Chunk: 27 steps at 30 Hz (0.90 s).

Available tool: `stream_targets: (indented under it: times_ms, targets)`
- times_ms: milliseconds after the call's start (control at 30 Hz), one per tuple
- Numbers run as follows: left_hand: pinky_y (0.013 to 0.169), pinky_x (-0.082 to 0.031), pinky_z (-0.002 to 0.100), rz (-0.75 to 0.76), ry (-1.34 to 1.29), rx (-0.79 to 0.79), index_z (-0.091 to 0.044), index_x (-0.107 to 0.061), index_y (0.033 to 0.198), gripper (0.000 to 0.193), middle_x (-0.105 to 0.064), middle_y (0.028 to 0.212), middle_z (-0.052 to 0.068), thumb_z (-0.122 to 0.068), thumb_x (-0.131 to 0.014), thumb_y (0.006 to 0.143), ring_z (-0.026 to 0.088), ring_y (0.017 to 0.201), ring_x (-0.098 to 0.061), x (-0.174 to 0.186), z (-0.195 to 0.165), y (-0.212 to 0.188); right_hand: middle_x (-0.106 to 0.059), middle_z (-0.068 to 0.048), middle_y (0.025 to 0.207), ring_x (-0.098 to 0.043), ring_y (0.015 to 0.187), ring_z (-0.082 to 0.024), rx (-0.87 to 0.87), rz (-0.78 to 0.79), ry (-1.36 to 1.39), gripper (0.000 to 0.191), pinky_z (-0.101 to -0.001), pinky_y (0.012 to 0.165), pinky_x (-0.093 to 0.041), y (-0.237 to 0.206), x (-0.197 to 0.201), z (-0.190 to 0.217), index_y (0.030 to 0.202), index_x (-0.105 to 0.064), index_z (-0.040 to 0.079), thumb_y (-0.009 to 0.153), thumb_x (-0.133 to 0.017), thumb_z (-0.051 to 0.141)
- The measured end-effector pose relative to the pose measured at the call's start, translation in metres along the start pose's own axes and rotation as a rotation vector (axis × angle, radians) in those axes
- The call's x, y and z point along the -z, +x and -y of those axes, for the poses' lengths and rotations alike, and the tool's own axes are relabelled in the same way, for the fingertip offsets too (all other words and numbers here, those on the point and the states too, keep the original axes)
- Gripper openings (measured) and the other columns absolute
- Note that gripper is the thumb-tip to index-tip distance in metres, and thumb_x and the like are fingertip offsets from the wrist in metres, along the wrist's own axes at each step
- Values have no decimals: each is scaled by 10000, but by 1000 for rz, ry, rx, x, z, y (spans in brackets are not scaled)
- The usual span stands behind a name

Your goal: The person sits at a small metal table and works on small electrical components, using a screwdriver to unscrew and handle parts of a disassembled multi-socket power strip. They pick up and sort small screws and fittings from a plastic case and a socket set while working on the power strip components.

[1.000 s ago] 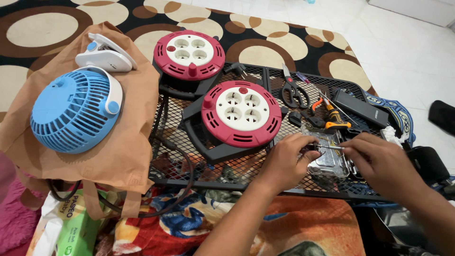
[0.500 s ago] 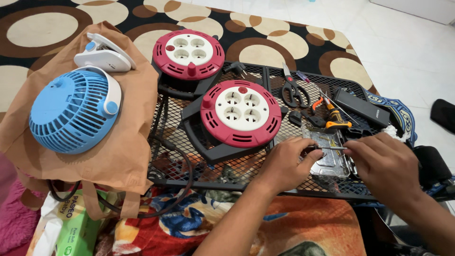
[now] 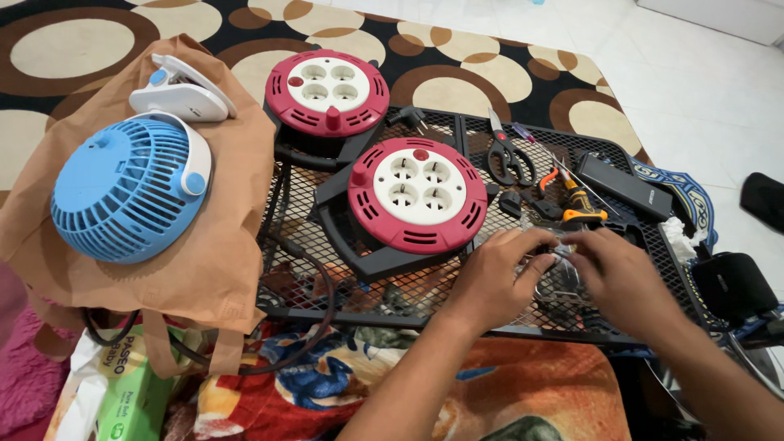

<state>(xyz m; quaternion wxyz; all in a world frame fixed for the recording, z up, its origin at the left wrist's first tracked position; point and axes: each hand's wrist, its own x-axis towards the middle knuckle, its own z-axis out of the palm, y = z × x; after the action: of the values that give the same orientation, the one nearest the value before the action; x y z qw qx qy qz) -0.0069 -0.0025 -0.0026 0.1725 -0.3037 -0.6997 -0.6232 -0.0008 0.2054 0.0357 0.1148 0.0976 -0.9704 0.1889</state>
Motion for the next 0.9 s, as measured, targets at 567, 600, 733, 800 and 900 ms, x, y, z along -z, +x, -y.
stream_targets:
  times_ms: [567,600,733,800,900]
  targets:
    - [926,-524,450,20,1,143,-26,-563,1338,475,-689,1169,199,-205,-701,920,341,1077,-670,3,-3,0,-721,-75,1018,-691,925,-162,166,-126,338,228,-317,807,-513,2,-8,10,1118,-687,11,908,-683,99]
    - [939,-521,450,11,30,105,-22,-576,1331,465,-690,1177,197,-208,-709,926,346,1091,-664,3,-2,0,-716,-73,995,-687,908,-160,158,-142,343,194,-311,804,-517,2,-10,11,1085,-686,11,906,-692,88]
    - [972,-523,445,-10,124,9,-15,-640,1260,386,-700,1169,178,-223,-725,945,361,1136,-652,0,4,-1,-702,-65,964,-664,862,-153,136,-210,381,103,-291,794,-523,1,-18,11,1007,-668,8,921,-703,52]
    - [971,-527,442,-16,148,3,-15,-663,1209,350,-704,1146,167,-233,-732,945,364,1136,-655,-1,6,-2,-696,-65,965,-655,860,-151,137,-251,367,84,-289,799,-519,-1,-22,9,1001,-655,5,939,-697,44]
    - [962,-529,440,-26,164,5,-13,-664,1157,334,-704,1122,162,-245,-747,933,365,1119,-660,-2,7,-2,-682,-72,947,-651,860,-151,137,-301,327,67,-290,809,-514,-6,-29,7,1007,-645,4,968,-684,40]
